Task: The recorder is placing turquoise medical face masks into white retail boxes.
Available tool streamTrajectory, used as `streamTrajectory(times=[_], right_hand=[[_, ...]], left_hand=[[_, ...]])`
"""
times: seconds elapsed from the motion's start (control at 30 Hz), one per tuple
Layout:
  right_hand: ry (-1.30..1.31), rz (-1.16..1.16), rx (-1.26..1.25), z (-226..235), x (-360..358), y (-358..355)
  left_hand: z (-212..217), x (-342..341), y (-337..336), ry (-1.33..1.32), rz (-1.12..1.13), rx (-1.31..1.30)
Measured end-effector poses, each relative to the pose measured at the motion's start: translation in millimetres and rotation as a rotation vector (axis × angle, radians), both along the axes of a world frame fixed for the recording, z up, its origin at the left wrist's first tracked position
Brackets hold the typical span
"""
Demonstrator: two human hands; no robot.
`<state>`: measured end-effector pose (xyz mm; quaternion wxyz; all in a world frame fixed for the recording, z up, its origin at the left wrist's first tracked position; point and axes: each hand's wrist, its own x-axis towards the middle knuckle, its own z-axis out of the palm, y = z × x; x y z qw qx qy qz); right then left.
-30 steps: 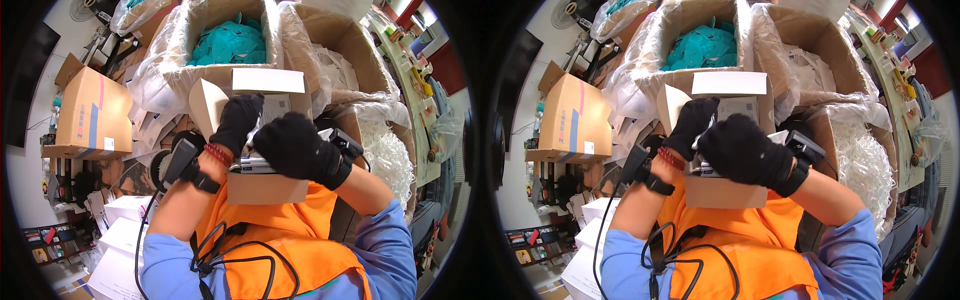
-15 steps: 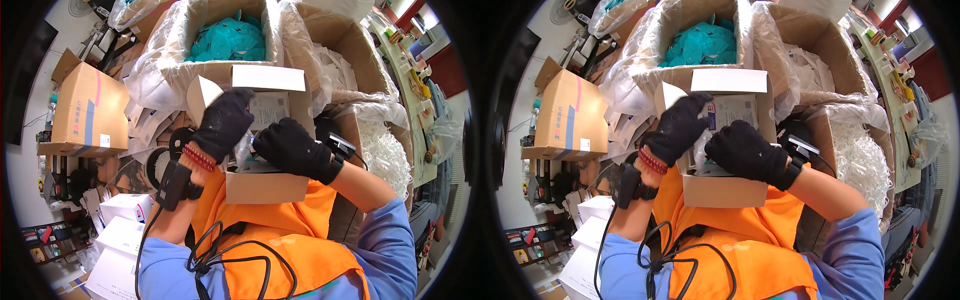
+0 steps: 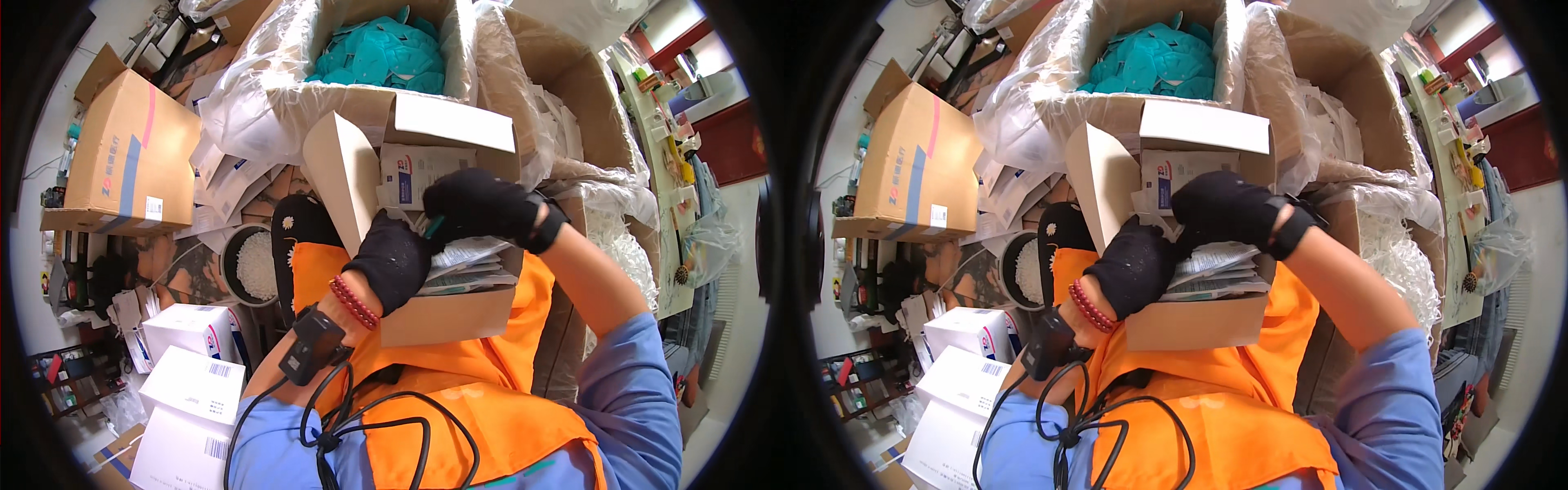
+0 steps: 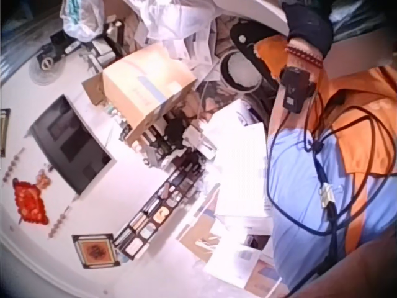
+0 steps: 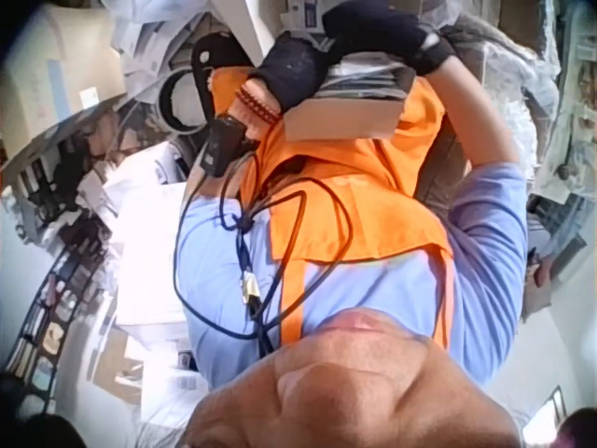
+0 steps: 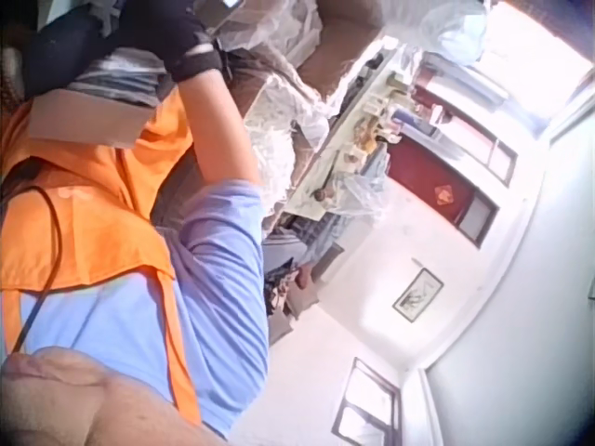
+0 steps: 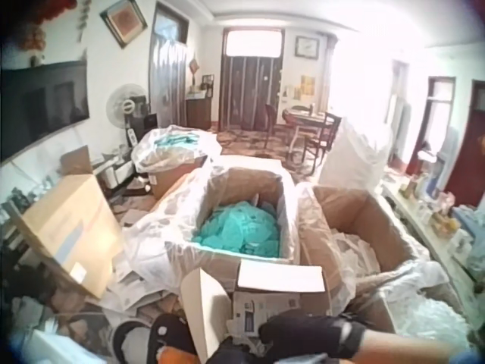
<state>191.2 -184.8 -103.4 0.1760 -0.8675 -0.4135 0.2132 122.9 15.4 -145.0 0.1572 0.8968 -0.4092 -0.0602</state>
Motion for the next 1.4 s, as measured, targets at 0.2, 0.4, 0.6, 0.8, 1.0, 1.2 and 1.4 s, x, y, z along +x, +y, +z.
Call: streamTrajectory(times=[0.2, 0.4, 0.6, 0.8, 1.0, 1.2, 1.4], right_hand=[[-0.231, -0.299, -0.383, -59.0, 7.0, 56.9], [-0.796, -0.327, -0.475, -136.2, 15.4, 34.1], [-0.169, -0.438, -0.058, -71.4, 49.8, 17.5], [-0.164, -0.412, 0.035, -18.1, 36.3, -12.0], [0.107, -0.450, 0.035, 5.7, 9.0, -12.3], [0.103, -0.400, 0.232, -2.1, -1.8, -31.5], [0.074, -0.375, 0.226, -17.9, -1.7, -53.7]], left_hand=[[0.1, -10.5, -5.7, -0.022, -0.030, 0.094], [-0.8, -5.4, -10.3, -0.006, -0.040, 0.080], [1.8, -6.3, 0.6, 0.024, -0.028, 0.072], [19.1, 8.1, -6.0, 0.083, 0.086, -0.155], [22.8, 24.2, 6.2, 0.054, 0.621, -0.750], [27.5, 32.6, -3.8, 0.180, 0.585, -0.591], [22.1, 29.6, -3.1, 0.140, 0.538, -0.484]])
